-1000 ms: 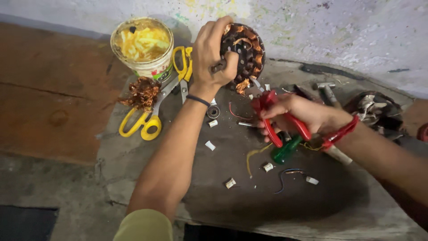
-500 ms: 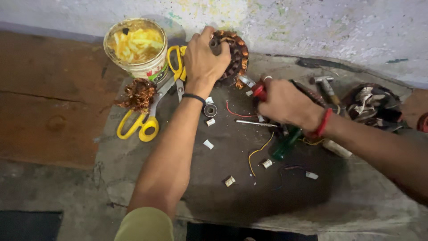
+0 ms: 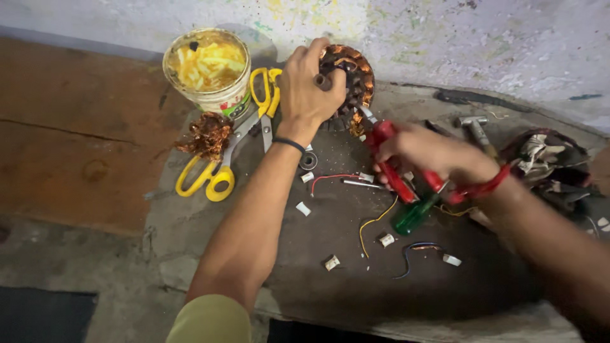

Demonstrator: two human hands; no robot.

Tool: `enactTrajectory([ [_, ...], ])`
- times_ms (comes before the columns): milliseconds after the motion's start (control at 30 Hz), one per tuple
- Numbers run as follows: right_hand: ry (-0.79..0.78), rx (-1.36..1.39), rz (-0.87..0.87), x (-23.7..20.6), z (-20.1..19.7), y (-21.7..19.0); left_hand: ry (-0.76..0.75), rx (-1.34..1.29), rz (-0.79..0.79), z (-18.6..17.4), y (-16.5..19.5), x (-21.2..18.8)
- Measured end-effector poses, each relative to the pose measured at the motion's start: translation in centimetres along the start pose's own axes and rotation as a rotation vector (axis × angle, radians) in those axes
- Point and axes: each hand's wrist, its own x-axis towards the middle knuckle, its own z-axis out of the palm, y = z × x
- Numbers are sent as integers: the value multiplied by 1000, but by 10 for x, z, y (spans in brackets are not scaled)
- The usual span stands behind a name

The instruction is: The person uses red pliers to cut and pull copper windings from a circular motor stator. They rotate the stator to access different slots, remove wire segments, and place them on the workbench. The person also gathers and bundles the removed copper wire by hand.

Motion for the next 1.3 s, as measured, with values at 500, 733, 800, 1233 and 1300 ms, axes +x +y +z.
enactTrajectory([
  [500, 185, 824, -631, -7, -51, 62, -233, 233, -29, 17, 1, 2],
  [733, 257, 747, -547, 4, -53, 81, -389, 108, -165, 20, 23, -6],
  [800, 263, 675, -551, 2, -50, 82, -400, 165, -32, 22, 32, -8],
  [1233, 192, 559, -681, -3, -35, 86, -586, -1632, -146, -31, 84, 5],
  [1300, 247, 476, -733, 0, -31, 87, -628, -1705, -162, -32, 92, 6],
])
